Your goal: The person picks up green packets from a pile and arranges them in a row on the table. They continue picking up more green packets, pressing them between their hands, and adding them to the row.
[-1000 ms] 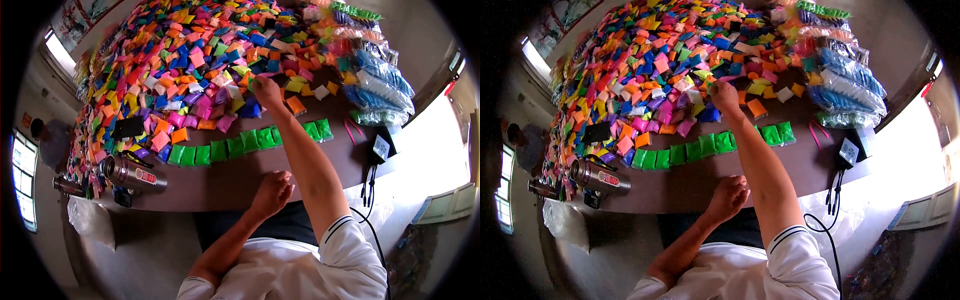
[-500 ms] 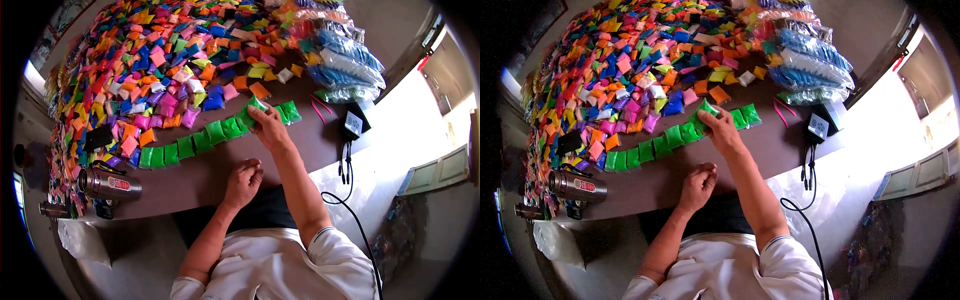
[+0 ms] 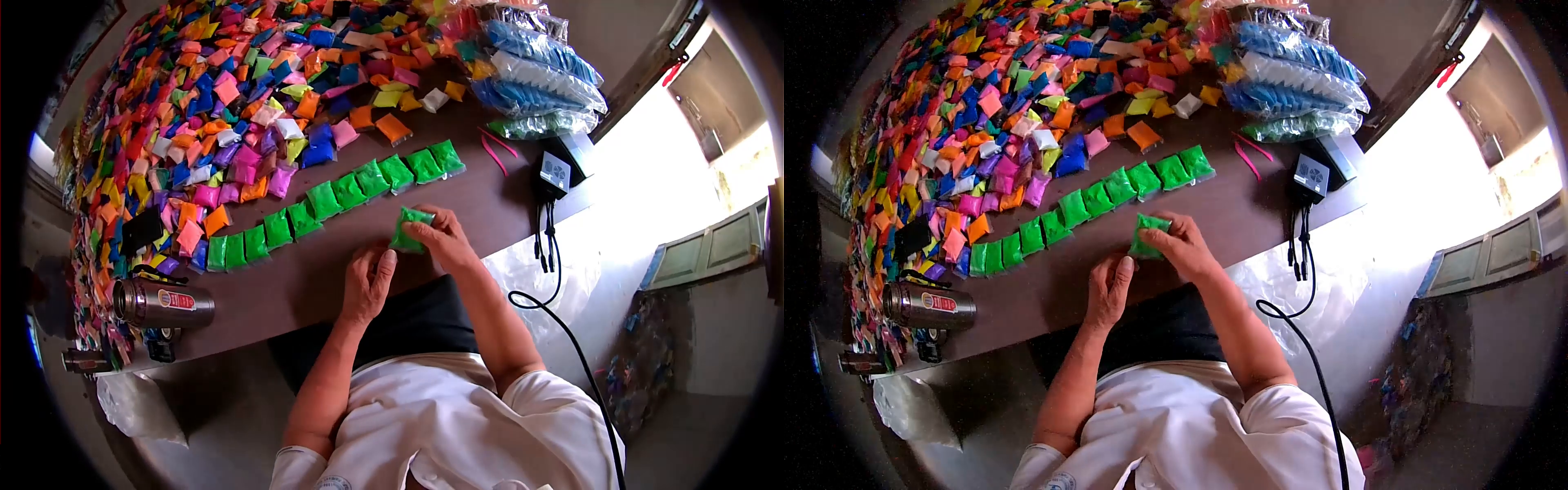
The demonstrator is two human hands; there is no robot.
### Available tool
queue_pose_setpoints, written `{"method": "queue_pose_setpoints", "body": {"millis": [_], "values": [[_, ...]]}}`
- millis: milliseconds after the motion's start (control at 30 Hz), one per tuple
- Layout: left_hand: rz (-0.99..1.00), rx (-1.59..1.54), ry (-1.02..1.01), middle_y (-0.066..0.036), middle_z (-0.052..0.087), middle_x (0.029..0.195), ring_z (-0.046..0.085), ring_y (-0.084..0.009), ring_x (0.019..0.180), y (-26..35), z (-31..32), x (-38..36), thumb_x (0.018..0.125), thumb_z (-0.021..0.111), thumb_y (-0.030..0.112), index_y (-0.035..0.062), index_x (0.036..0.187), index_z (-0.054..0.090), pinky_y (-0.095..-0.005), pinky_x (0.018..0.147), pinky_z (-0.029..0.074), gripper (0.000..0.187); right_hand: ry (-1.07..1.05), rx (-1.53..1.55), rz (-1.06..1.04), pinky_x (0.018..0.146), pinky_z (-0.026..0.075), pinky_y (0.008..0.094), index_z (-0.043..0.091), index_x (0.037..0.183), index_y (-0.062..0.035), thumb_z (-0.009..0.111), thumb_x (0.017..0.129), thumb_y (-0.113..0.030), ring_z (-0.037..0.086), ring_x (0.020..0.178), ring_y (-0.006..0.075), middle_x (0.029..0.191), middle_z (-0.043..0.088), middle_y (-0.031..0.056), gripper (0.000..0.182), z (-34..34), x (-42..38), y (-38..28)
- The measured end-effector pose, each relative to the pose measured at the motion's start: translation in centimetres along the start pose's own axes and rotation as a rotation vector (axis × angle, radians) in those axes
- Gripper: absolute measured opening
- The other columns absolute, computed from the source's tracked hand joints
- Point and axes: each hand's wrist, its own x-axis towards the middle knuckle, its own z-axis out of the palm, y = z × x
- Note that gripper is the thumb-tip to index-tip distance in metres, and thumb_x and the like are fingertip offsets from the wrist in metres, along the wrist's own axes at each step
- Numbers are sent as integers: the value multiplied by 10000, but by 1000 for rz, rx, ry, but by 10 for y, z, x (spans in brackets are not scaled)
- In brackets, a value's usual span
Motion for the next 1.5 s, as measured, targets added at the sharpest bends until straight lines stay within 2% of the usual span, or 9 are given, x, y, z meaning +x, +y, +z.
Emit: {"method": "queue_pose_setpoints", "body": {"millis": [100, 167, 267, 700, 900, 967, 1233, 1367, 1500], "values": [[96, 52, 22, -106, 587, 876, 572, -218, 769, 2, 2, 3, 946, 554, 248, -12, 999, 607, -321, 708, 459, 270, -94, -99, 109, 701, 447, 224, 616, 972, -6, 613, 929, -207, 538, 791, 46, 837, 603, -33, 205, 5, -9, 1], [247, 234, -16, -155, 590, 884, 571, -327, 825, 3, 1, 7, 939, 553, 241, -4, 976, 603, -386, 765, 453, 253, -113, -80, 90, 696, 441, 220, 615, 975, -5, 610, 930, -204, 527, 788, 43, 835, 595, -31, 203, 8, -11, 4], [211, 261, -73, -188, 595, 908, 560, -378, 865, 4, -2, 8, 931, 557, 237, 1, 964, 601, -420, 780, 448, 242, -72, -53, 60, 694, 436, 214, 613, 980, -3, 609, 930, -202, 516, 789, 41, 835, 586, -26, 206, 14, -13, 4], [315, 398, -40, -180, 604, 911, 549, -400, 912, -2, -1, 7, 949, 515, 257, 17, 915, 595, -458, 864, 414, 255, 24, -4, 65, 682, 446, 204, 613, 985, 3, 619, 914, -185, 536, 765, 43, 834, 600, -27, 201, 14, -15, 7], [229, 365, -41, -181, 600, 913, 546, -409, 894, -7, -1, 4, 956, 514, 244, 10, 918, 580, -464, 863, 425, 246, 95, -82, -35, 650, 418, 224, 595, 958, 3, 631, 911, -197, 497, 749, 57, 810, 568, -33, 209, 16, -19, 15], [112, 274, 3, -182, 605, 947, 548, -411, 916, -7, 1, 3, 952, 526, 232, 6, 950, 582, -464, 870, 433, 233, 104, -119, -18, 637, 411, 228, 594, 935, -1, 635, 909, -193, 486, 738, 54, 794, 555, -38, 198, 17, -20, 16], [211, 394, -13, -179, 619, 1024, 552, -401, 994, -4, 0, 3, 947, 539, 243, 9, 1011, 593, -450, 894, 434, 248, 110, -136, -49, 642, 411, 201, 614, 911, -5, 629, 917, -166, 497, 739, 36, 799, 584, -37, 162, 11, -20, 27], [259, 420, 5, -180, 619, 1028, 552, -394, 1002, -8, -1, 2, 951, 535, 253, 9, 1007, 590, -443, 889, 436, 256, 104, -87, -49, 605, 379, 201, 599, 855, -18, 631, 911, -163, 455, 700, 32, 753, 529, -60, 159, 14, -19, 21], [187, 336, 23, -177, 618, 1020, 553, -385, 1001, -5, -1, 2, 952, 534, 268, 15, 1006, 589, -439, 875, 441, 264, 138, -41, -6, 600, 376, 202, 601, 867, -15, 610, 925, -183, 451, 698, 27, 750, 522, -69, 178, 22, -21, 13]]}}
